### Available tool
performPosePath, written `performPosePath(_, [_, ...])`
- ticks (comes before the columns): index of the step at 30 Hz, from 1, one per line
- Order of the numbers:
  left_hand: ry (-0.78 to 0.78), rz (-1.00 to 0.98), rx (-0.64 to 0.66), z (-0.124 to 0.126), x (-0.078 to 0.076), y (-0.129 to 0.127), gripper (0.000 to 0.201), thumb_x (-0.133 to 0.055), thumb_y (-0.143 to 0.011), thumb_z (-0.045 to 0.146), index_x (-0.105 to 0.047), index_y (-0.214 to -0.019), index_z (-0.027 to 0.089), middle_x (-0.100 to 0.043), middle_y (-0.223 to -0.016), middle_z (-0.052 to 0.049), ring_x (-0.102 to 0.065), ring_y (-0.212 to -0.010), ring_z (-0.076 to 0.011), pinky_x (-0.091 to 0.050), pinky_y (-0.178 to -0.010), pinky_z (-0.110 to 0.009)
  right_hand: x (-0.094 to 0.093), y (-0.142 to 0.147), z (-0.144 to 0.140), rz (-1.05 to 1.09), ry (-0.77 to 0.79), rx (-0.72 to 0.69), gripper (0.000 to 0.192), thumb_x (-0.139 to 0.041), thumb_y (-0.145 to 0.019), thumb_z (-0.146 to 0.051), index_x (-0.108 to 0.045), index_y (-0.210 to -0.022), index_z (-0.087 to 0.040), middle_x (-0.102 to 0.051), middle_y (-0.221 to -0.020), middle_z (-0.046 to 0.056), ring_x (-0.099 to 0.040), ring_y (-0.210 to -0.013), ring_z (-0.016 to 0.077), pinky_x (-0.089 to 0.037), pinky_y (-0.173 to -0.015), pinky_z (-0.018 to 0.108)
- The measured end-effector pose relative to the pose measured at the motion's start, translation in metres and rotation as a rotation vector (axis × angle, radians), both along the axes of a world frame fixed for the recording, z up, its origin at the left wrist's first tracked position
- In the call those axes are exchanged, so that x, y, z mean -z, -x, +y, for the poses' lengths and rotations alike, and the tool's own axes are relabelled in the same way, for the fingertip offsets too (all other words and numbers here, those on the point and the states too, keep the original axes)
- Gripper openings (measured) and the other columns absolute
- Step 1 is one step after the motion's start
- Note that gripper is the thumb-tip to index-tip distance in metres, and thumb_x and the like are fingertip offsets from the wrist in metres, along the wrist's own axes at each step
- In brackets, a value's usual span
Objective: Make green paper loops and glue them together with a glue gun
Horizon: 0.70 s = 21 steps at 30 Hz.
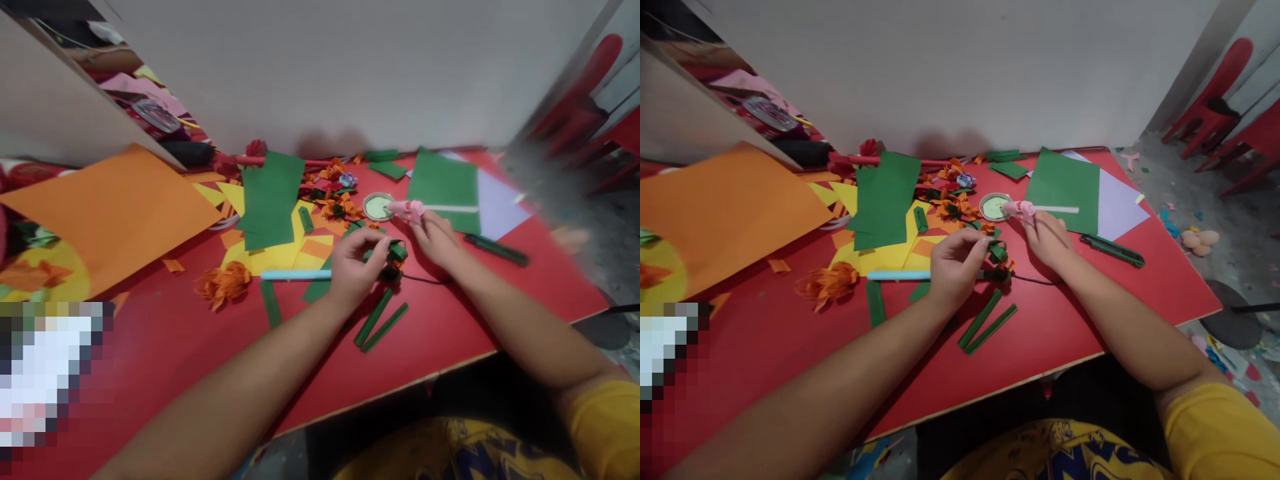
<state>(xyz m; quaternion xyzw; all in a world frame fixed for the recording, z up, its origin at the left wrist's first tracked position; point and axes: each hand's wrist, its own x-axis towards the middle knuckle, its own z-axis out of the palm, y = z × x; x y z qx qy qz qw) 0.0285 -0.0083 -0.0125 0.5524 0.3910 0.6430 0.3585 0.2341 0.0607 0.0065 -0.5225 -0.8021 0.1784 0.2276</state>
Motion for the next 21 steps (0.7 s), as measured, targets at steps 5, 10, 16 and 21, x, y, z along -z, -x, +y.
performPosePath(5, [-0.118, 0.124, -0.045, -0.001, -0.002, 0.003, 0.024, -0.079, -0.102, 0.044, -0.084, -0.089, 0.024, -0.079, -0.085, -0.005, -0.072, -0.082, -0.0198, -0.059, -0.083, -0.034, 0.011, -0.007, 0.008, 0.028, -0.003, 0.005, 0.042, -0.053, -0.113, -0.037, -0.075, -0.144, -0.021, -0.078, -0.147, 0.019, -0.072, -0.135, 0.0397, -0.054, -0.121, 0.056])
performPosePath(10, [-0.161, 0.137, -0.061, -0.001, -0.006, 0.004, 0.018, -0.079, -0.1, 0.038, -0.084, -0.088, 0.025, -0.079, -0.084, -0.004, -0.072, -0.081, -0.0193, -0.058, -0.083, -0.033, -0.008, -0.03, -0.006, -0.1, -0.112, 0.127, 0.042, -0.071, -0.104, -0.05, -0.08, -0.128, -0.017, -0.079, -0.13, 0.023, -0.072, -0.125, 0.0423, -0.057, -0.111, 0.057])
performPosePath(16, [-0.106, 0.146, -0.043, -0.001, -0.003, 0.003, 0.021, -0.076, -0.102, 0.039, -0.084, -0.089, 0.025, -0.079, -0.086, -0.006, -0.073, -0.082, -0.0208, -0.06, -0.083, -0.036, -0.051, -0.038, -0.048, 0.076, -0.103, -0.101, 0.041, -0.071, -0.104, -0.046, -0.066, -0.07, -0.024, -0.067, -0.067, 0.003, -0.056, -0.058, 0.0181, -0.046, -0.061, 0.035])
performPosePath(21, [-0.12, 0.198, -0.02, -0.003, -0.009, 0.0, 0.017, -0.076, -0.101, 0.032, -0.083, -0.088, 0.024, -0.079, -0.081, -0.004, -0.072, -0.079, -0.019, -0.058, -0.08, -0.033, -0.051, -0.009, -0.062, 0.384, -0.195, -0.22, 0.007, -0.077, -0.097, -0.029, -0.079, -0.102, -0.025, -0.082, -0.098, 0.006, -0.074, -0.078, 0.0203, -0.056, -0.062, 0.032])
